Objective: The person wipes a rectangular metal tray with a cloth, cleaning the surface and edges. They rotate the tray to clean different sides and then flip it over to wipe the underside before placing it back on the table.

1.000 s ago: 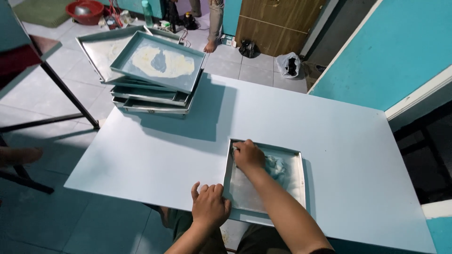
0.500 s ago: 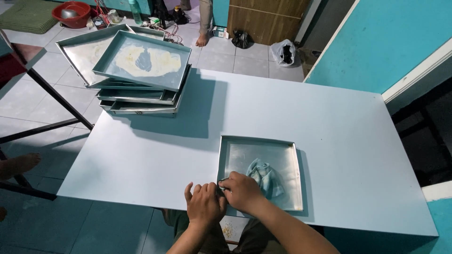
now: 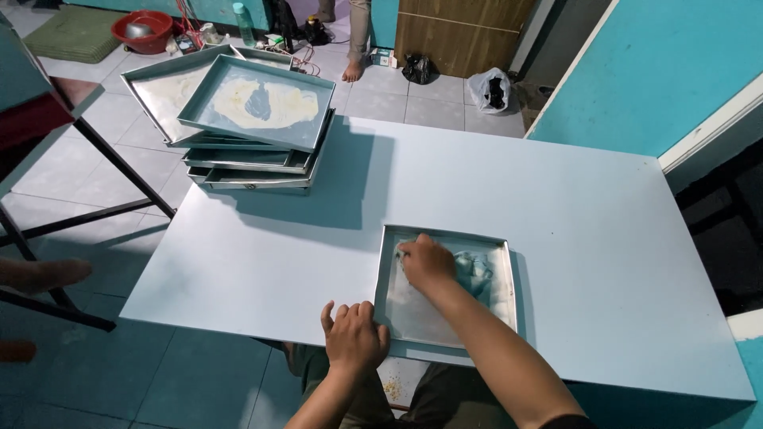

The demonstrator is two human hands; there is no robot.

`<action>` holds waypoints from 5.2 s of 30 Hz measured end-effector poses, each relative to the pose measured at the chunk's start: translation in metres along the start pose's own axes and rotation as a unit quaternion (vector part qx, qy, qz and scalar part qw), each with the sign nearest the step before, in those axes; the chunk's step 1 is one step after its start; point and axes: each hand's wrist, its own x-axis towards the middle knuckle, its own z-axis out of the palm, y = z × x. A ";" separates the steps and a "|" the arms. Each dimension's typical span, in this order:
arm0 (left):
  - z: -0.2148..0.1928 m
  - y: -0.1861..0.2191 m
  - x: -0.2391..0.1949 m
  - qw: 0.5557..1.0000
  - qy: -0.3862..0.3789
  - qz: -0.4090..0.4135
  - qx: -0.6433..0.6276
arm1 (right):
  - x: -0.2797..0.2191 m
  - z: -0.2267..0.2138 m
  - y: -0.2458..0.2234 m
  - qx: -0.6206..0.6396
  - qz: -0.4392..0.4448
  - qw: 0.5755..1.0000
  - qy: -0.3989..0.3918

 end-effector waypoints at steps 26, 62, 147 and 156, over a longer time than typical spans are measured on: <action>0.003 -0.022 -0.011 0.958 0.067 0.274 -0.059 | -0.010 0.043 0.044 0.040 -0.169 0.980 0.101; 0.008 -0.026 -0.001 0.949 -0.002 0.293 -0.119 | -0.017 0.026 0.047 0.077 -0.140 0.987 -0.010; 0.007 -0.026 0.000 0.943 -0.019 0.302 -0.138 | -0.017 0.000 0.063 0.027 0.018 0.999 0.027; 0.010 -0.027 0.003 0.937 -0.006 0.312 -0.158 | -0.065 0.014 0.048 -0.012 -0.179 0.983 -0.048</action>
